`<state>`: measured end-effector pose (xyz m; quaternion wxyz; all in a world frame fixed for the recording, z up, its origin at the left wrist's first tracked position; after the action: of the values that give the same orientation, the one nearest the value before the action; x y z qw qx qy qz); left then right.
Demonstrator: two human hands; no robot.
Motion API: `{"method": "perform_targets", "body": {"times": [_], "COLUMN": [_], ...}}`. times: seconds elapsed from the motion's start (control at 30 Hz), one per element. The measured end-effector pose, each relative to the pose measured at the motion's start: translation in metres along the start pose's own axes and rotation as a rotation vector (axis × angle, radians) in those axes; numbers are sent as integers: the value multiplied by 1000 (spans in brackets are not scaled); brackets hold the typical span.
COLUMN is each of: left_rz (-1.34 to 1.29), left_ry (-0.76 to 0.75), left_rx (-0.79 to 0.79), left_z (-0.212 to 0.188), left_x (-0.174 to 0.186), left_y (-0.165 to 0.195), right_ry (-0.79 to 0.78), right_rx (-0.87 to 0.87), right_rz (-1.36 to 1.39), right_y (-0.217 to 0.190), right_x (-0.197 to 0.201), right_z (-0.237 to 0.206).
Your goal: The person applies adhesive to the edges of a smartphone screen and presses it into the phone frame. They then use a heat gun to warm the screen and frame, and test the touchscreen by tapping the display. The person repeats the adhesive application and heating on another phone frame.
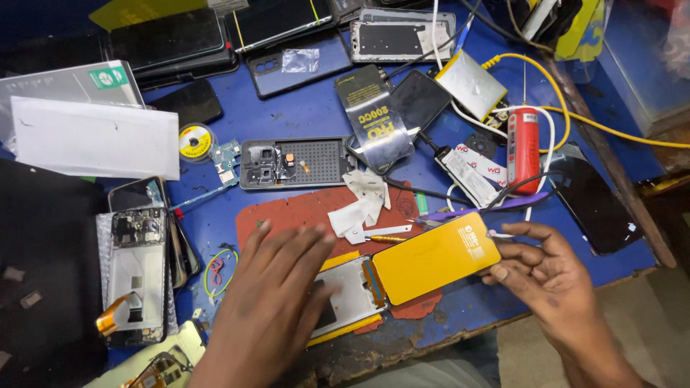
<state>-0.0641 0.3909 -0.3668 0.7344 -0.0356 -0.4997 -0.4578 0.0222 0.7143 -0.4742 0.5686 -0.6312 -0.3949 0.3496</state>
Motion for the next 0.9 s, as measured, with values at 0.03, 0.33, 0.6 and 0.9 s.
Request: {"method": "perform_targets", "body": {"times": [0.03,0.33,0.6,0.9], "left_rz": [-13,32,8,440], "left_ry": [9,103,-98,133], "left_rx": [-37,-497,-486,-452], "left_z": [14,124,157,154], "left_x": [-4,-112,-164,-46], "left_y": [5,63,68,69], "right_ry": [-2,53,64,80], "right_rx": [-4,-4,-16,-38], "right_rz": [-3,-19,-38,-65], "right_y": [1,9,8,10], "right_x": [-1,-1,-1,-3], "right_z": [0,-3,1,-3]}}
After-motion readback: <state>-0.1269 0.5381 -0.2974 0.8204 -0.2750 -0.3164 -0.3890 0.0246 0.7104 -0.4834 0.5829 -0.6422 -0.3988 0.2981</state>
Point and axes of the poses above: each hand's wrist, its own z-axis towards the middle knuckle, its own x-axis out of the back of the hand, y = z × x, the point moved 9 cm from there along z, towards the middle knuckle, and after that the axes turned 13 degrees about y, right-handed, at the moved point
